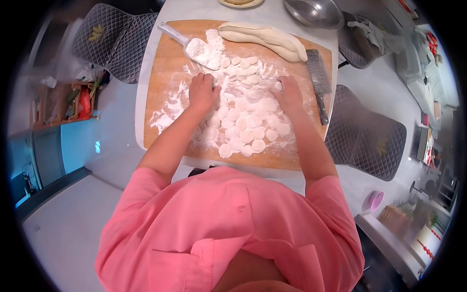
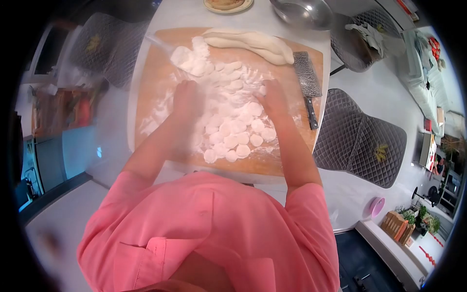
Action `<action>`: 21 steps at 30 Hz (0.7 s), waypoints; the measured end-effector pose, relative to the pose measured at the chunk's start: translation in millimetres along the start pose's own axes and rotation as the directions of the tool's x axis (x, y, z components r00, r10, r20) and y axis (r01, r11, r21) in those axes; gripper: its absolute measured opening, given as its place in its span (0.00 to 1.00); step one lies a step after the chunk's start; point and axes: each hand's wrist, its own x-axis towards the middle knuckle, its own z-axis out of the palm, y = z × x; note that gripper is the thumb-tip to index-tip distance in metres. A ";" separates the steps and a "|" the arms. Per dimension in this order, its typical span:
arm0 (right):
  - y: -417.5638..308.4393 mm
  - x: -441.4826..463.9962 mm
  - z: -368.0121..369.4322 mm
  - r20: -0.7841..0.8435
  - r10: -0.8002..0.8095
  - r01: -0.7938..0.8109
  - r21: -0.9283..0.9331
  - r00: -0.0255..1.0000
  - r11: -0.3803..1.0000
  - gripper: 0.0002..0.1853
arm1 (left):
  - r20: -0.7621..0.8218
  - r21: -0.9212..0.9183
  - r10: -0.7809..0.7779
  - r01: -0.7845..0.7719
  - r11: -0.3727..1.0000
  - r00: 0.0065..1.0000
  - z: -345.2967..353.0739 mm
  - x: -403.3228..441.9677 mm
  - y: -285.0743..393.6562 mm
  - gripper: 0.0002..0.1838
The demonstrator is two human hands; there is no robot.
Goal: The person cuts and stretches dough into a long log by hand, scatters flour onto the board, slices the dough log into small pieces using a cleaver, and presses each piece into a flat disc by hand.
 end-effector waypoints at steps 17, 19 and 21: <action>-13.2 41.3 22.1 0.121 -0.090 0.115 -0.224 0.989 0.968 0.31 | 0.014 0.117 -0.084 0.081 0.990 0.996 -18.1 32.6 -71.6 0.48; -17.3 43.6 24.6 0.120 -0.105 0.136 -0.280 0.987 0.950 0.34 | 0.007 0.159 -0.110 0.107 0.981 0.994 -0.4 37.2 -66.4 0.52; -16.9 40.6 19.6 0.150 -0.117 0.147 -0.214 0.982 0.966 0.33 | 0.008 0.197 -0.147 0.142 0.970 0.989 9.0 35.3 -61.8 0.57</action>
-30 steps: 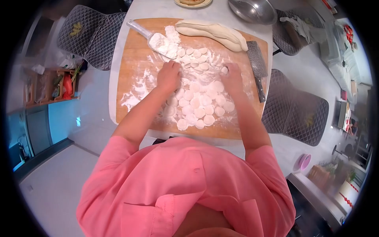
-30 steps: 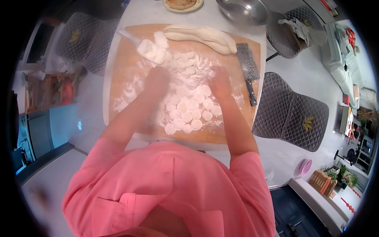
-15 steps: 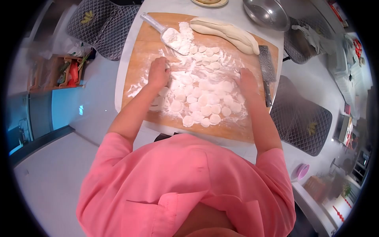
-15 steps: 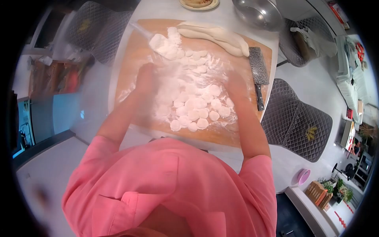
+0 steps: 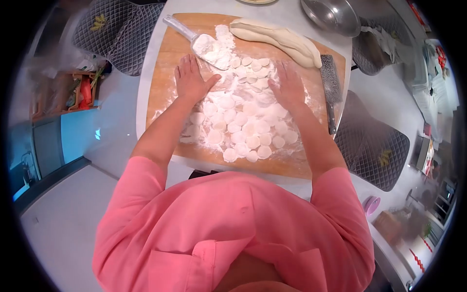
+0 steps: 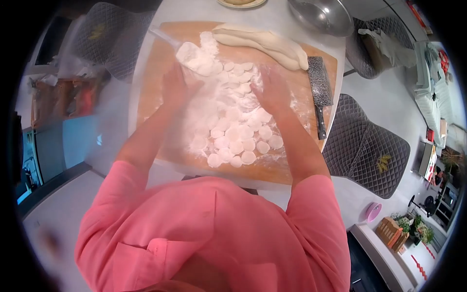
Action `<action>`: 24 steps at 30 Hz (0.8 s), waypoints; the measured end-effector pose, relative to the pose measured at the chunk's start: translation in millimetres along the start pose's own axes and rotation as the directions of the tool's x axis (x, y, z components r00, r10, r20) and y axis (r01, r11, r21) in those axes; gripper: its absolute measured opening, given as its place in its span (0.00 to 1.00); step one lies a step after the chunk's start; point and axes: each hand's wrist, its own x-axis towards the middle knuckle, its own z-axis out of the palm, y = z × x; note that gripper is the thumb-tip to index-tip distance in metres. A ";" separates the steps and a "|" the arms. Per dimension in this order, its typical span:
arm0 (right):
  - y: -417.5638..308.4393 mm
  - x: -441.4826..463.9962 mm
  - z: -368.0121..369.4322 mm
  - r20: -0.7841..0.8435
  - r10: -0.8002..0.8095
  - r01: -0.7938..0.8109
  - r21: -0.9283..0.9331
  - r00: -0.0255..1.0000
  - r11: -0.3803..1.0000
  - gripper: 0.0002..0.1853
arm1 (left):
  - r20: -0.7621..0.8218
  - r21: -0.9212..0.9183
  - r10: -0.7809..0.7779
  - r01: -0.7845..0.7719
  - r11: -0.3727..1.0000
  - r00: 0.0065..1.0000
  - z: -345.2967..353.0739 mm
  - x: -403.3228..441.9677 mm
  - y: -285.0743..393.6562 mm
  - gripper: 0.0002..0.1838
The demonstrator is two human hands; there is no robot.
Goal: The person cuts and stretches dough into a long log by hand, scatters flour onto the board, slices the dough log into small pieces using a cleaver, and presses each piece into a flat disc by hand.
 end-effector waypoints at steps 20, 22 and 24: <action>-31.7 -18.0 -4.6 -0.162 -0.017 0.057 0.248 0.987 0.967 0.21 | -0.097 -0.260 0.468 -0.476 0.840 0.878 -10.3 -30.4 88.6 0.22; -11.5 -22.4 -13.6 -0.095 0.150 -0.128 0.206 0.984 0.970 0.19 | 0.003 -0.208 0.464 -0.453 0.867 0.886 -12.3 -27.2 77.6 0.20; 6.1 -30.2 -24.6 -0.017 0.284 -0.259 0.367 0.959 0.893 0.21 | 0.189 -0.227 0.388 -0.345 0.911 0.902 -16.1 -25.3 60.7 0.20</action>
